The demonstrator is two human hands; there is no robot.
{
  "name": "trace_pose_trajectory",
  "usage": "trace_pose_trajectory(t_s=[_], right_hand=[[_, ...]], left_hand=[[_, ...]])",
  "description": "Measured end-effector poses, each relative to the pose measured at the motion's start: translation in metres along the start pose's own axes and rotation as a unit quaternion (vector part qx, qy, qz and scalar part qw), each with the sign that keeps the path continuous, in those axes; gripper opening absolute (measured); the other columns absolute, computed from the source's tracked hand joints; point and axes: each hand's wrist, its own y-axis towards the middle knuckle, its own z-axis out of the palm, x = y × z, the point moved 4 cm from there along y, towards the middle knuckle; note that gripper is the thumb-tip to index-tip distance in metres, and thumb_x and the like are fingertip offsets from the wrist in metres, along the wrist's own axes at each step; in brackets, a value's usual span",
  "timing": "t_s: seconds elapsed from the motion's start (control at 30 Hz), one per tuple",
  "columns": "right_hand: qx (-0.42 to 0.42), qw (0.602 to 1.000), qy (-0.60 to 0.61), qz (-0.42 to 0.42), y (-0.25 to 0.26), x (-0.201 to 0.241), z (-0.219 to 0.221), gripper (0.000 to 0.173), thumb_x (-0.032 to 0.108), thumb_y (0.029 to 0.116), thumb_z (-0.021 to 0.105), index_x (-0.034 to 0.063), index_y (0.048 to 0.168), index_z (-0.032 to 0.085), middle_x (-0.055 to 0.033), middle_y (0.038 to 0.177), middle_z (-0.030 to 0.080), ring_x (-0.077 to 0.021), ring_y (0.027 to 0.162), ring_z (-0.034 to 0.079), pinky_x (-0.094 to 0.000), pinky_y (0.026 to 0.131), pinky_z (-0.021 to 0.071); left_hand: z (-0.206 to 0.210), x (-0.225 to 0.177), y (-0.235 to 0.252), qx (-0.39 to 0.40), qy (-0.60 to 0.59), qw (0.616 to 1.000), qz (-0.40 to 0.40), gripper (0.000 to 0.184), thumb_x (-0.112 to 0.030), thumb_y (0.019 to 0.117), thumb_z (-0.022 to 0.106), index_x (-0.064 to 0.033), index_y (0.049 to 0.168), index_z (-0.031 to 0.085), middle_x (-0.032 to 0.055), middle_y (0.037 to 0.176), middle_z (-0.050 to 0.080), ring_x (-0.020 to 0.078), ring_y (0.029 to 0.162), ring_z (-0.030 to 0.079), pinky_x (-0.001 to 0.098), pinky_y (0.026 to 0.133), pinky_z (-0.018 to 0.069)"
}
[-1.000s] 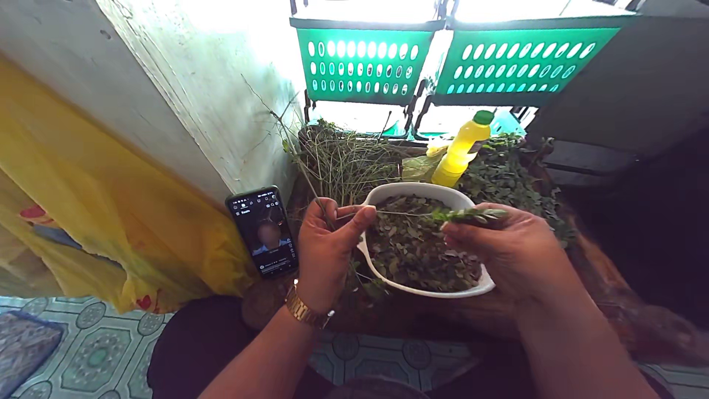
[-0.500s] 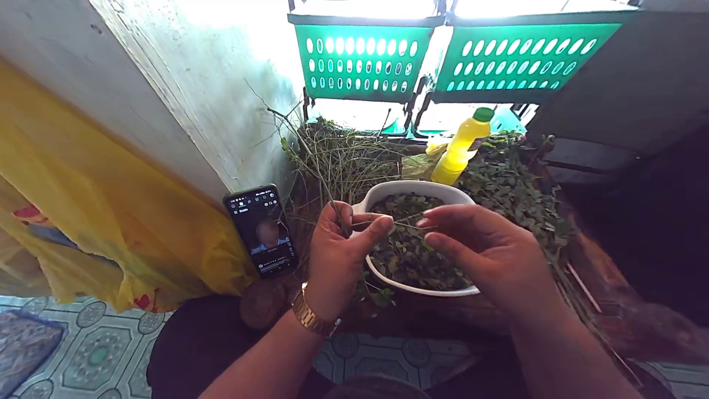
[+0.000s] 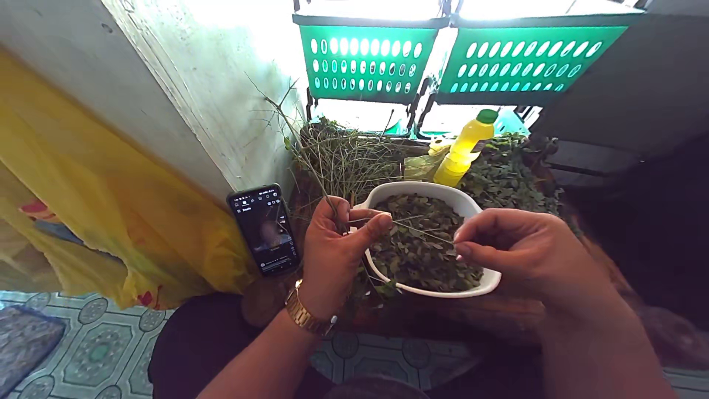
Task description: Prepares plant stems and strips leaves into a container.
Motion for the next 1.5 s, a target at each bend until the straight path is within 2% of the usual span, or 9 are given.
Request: trace_pose_trajectory(t_s=[0.3,0.47,0.63,0.77,0.97,1.03,1.23,1.37,1.5], right_hand=[[0.024,0.995,0.088,0.037,0.002,-0.015,-0.018,0.01,0.007,0.0814,0.077,0.012,0.09,0.076,-0.0029,0.08,0.073,-0.009,0.066,0.068,-0.0221,0.061,0.0603],[-0.027,0.991,0.106,0.078,0.004,-0.028,-0.029,0.008,0.004,0.0844,0.075,0.0104,0.089,0.075,-0.0016,0.078,0.072,-0.0091,0.066,0.068,-0.0249,0.064,0.0613],[-0.065,0.99,-0.032,0.119,0.011,-0.032,-0.027,0.019,0.024,0.1009,0.066,0.0174,0.114,0.076,0.0032,0.109,0.075,-0.0069,0.099,0.069,-0.0296,0.089,0.0567],[-0.07,0.996,-0.025,0.048,0.005,-0.009,-0.028,0.027,0.028,0.105,0.057,0.0173,0.122,0.075,0.0018,0.119,0.074,-0.0126,0.113,0.068,-0.0346,0.098,0.0554],[0.092,0.993,0.077,-0.004,-0.02,0.035,0.023,0.03,0.027,0.1,0.065,0.0136,0.126,0.072,-0.0019,0.117,0.074,-0.0139,0.105,0.07,-0.0308,0.088,0.0605],[0.113,0.985,0.128,0.001,-0.027,0.04,0.044,0.037,0.024,0.0953,0.071,0.0128,0.13,0.068,-0.0036,0.116,0.073,-0.0146,0.102,0.071,-0.0294,0.084,0.0618],[-0.001,0.996,0.076,-0.038,-0.037,0.048,0.054,0.016,0.019,0.097,0.069,0.0163,0.113,0.074,0.0023,0.088,0.073,-0.0078,0.072,0.069,-0.0221,0.063,0.0598],[-0.03,0.993,0.04,-0.11,-0.035,0.059,0.025,0.016,0.016,0.101,0.063,0.0149,0.111,0.075,0.0022,0.089,0.071,-0.008,0.072,0.066,-0.0207,0.063,0.0581],[-0.041,0.983,0.006,-0.177,-0.042,0.071,-0.015,0.018,0.024,0.1027,0.062,0.0199,0.114,0.075,0.0081,0.093,0.072,-0.0023,0.073,0.066,-0.0174,0.065,0.0582]], left_hand=[[-0.007,-0.027,-0.001,0.017,0.024,0.995,0.098,0.032,0.0,0.0866,0.078,-0.0152,0.096,0.052,0.0002,0.094,0.075,0.0109,0.085,0.075,0.0246,0.075,0.0632],[-0.023,-0.077,-0.003,0.004,0.077,0.981,0.179,0.03,-0.005,0.0895,0.078,-0.0197,0.099,0.053,-0.0033,0.099,0.076,0.0097,0.088,0.075,0.0228,0.075,0.0629],[-0.022,-0.1,-0.009,0.004,0.104,0.978,0.18,0.034,-0.005,0.088,0.079,-0.0204,0.1,0.051,-0.0053,0.096,0.076,0.0076,0.084,0.075,0.0208,0.071,0.0633],[-0.007,-0.091,-0.018,0.056,0.106,0.983,0.139,0.031,-0.006,0.0912,0.076,-0.0194,0.102,0.05,-0.0033,0.099,0.076,0.0059,0.083,0.073,0.0175,0.068,0.0596],[0.032,-0.075,-0.018,0.077,0.044,0.991,0.097,0.025,-0.008,0.0955,0.071,-0.0156,0.104,0.048,0.0011,0.101,0.075,0.0074,0.086,0.073,0.0186,0.068,0.0585],[0.042,-0.07,-0.019,0.085,0.028,0.992,0.088,0.024,-0.01,0.0976,0.069,-0.0151,0.106,0.047,0.0017,0.105,0.074,0.0108,0.095,0.073,0.0241,0.079,0.06],[0.063,-0.058,-0.026,0.135,-0.021,0.988,0.074,0.018,-0.014,0.102,0.063,-0.0146,0.111,0.046,0.0033,0.116,0.071,0.0108,0.105,0.069,0.0245,0.086,0.0566],[0.06,-0.062,-0.03,0.184,0.0,0.979,0.088,0.032,-0.04,0.1088,0.046,-0.0148,0.128,0.052,0.0059,0.132,0.065,0.0157,0.119,0.064,0.0301,0.094,0.0544],[0.059,-0.064,-0.039,0.206,0.068,0.972,0.085,0.043,-0.037,0.1114,0.039,-0.0079,0.142,0.049,0.0058,0.135,0.064,0.0141,0.116,0.064,0.0327,0.094,0.0556]])
